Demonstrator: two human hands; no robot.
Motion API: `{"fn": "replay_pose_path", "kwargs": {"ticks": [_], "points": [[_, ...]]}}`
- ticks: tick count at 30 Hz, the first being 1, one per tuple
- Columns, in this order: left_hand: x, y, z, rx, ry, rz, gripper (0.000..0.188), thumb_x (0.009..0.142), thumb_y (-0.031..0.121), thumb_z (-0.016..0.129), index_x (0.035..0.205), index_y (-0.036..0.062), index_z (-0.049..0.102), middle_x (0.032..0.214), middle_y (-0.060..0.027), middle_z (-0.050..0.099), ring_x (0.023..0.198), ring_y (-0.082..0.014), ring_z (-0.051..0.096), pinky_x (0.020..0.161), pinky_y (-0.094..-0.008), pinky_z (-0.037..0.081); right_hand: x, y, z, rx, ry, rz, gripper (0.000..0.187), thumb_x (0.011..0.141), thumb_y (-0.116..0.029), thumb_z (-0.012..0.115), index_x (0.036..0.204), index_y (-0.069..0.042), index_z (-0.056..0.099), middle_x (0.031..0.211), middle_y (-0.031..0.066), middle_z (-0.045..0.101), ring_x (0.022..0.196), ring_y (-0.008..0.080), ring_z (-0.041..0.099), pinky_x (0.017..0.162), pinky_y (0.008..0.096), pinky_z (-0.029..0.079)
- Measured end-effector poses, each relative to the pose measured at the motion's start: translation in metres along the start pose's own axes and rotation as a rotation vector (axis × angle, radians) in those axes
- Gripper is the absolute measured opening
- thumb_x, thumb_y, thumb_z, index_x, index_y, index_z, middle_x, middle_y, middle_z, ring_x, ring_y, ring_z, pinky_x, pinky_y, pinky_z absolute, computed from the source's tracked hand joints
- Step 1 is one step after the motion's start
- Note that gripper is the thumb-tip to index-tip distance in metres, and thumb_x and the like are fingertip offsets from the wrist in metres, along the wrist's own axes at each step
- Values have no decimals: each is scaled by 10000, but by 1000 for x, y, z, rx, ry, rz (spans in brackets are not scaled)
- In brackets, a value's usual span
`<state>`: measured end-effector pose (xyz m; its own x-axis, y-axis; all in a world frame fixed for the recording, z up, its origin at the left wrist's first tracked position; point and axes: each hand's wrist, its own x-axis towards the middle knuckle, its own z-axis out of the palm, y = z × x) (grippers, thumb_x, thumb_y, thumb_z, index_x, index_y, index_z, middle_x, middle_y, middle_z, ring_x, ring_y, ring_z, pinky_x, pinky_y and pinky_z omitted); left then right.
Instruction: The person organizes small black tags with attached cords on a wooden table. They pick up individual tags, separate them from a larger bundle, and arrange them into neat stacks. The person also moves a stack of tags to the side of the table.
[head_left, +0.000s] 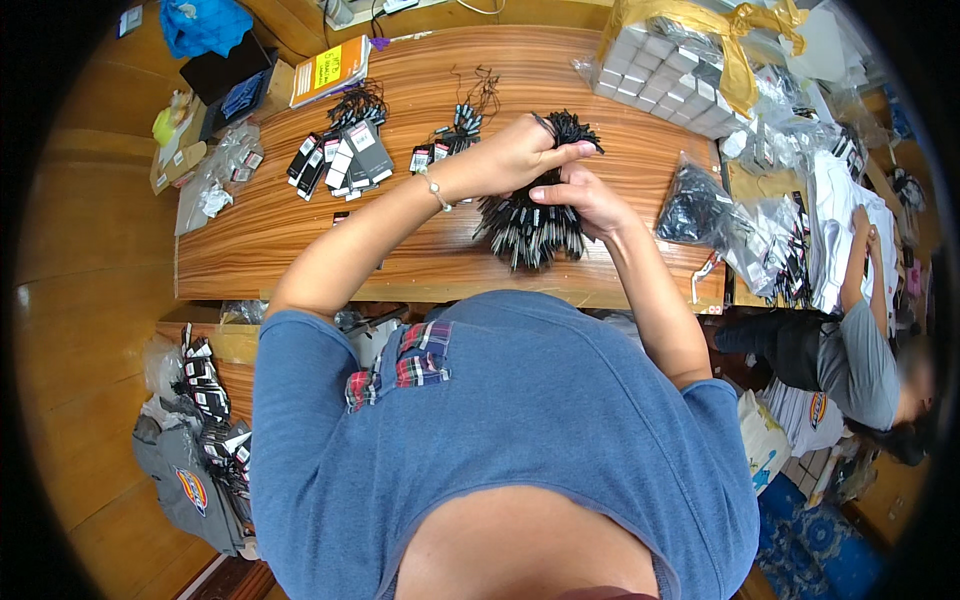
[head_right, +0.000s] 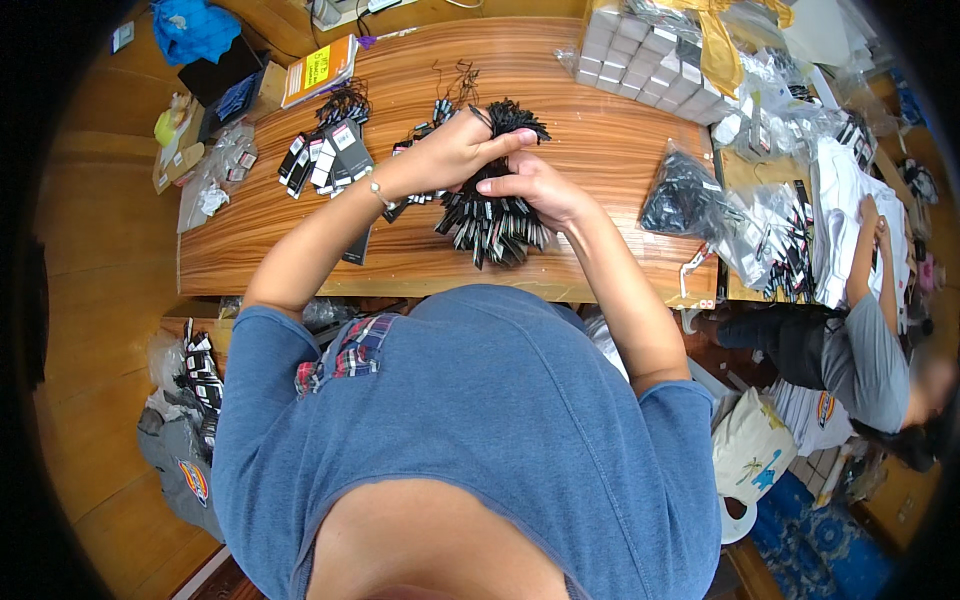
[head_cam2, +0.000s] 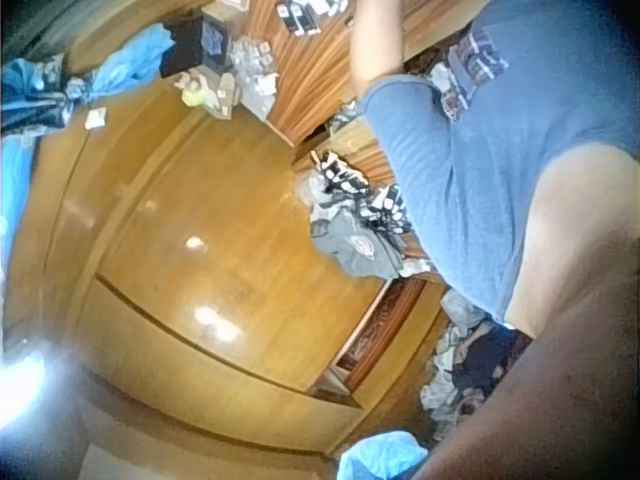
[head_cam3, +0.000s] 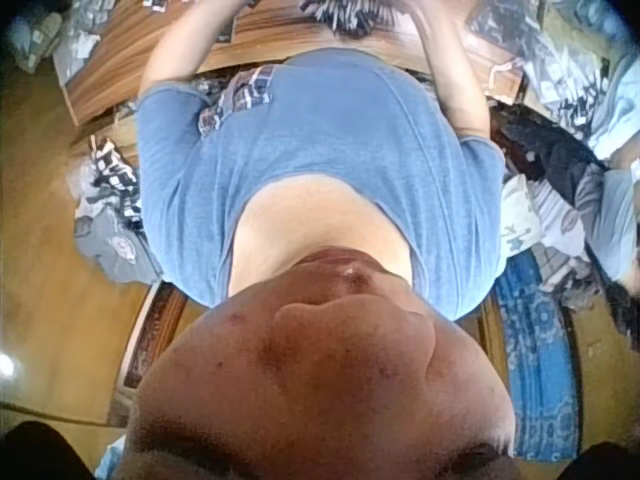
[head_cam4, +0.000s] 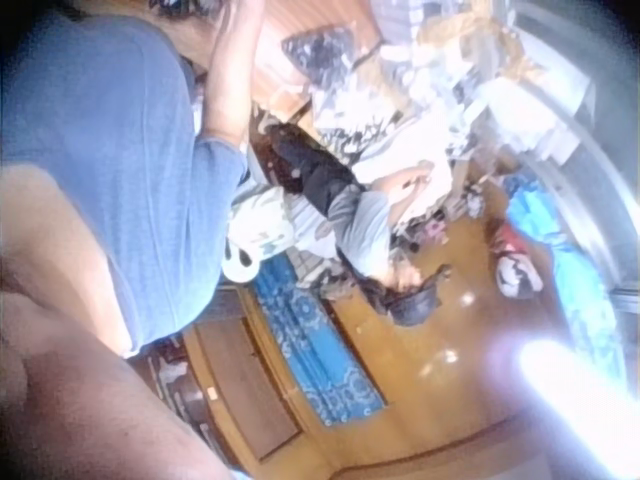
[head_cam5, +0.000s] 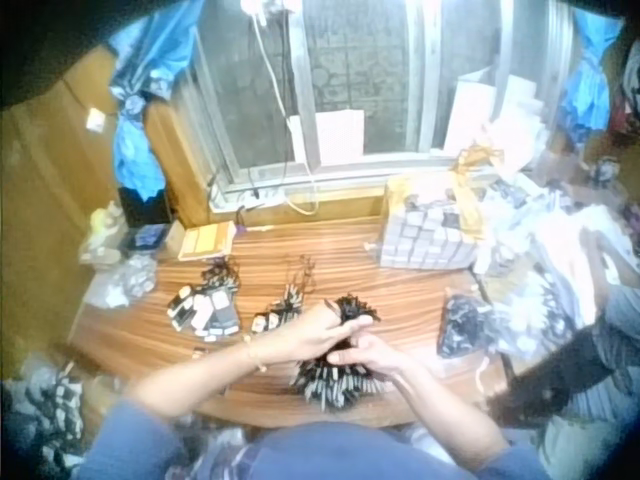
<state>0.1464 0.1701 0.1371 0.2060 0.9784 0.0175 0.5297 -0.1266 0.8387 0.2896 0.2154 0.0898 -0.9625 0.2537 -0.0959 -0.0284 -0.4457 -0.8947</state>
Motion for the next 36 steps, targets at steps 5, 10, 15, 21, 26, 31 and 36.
{"fn": "replay_pose_path", "kwargs": {"ticks": [5,10,15,21,26,31,36], "points": [[1,-6,-1,-73,-38,-234,489,863,410,470,571,19,482,418,-11,447,287,-92,415,264,-205,297,8,11,-9,262,-84,4,470,829,-297,538,1141,34,421,990,140,578,943,209,559,864,329,435],[-3,-10,-1,-43,4,-133,455,873,373,476,652,-21,524,491,-5,461,443,-58,437,398,-220,364,5,22,-10,176,19,49,365,876,-272,475,1074,33,506,1002,107,581,932,176,557,832,291,437],[-11,-1,-1,-205,81,-47,398,878,329,487,768,-47,562,652,19,512,631,-54,434,569,-238,404,0,25,-24,480,-45,36,325,863,-223,460,1088,9,494,1048,96,557,971,171,525,864,320,409],[-11,-9,0,-205,151,63,362,873,334,491,786,-13,543,591,-7,455,576,-80,383,534,-264,368,1,24,-22,542,-39,23,314,852,-196,442,1087,5,492,1059,100,552,1000,182,511,893,333,390],[-12,-4,-3,-218,210,114,367,870,321,501,743,-21,533,582,-7,455,571,-86,383,538,-258,368,1,14,-15,578,-42,74,254,835,-154,446,1004,18,526,991,92,566,957,176,517,877,322,392],[-14,1,-10,-252,84,51,307,881,293,493,786,3,532,678,12,497,651,-69,432,595,-235,391,9,9,-16,545,3,59,155,777,-88,473,891,0,531,869,63,546,848,164,508,842,304,383],[-10,-4,-11,-99,157,42,337,879,320,490,773,4,539,619,13,481,582,-57,435,531,-217,384,8,-5,-15,494,-76,43,171,773,-95,501,913,-3,532,923,82,554,895,166,511,852,306,384]]}}
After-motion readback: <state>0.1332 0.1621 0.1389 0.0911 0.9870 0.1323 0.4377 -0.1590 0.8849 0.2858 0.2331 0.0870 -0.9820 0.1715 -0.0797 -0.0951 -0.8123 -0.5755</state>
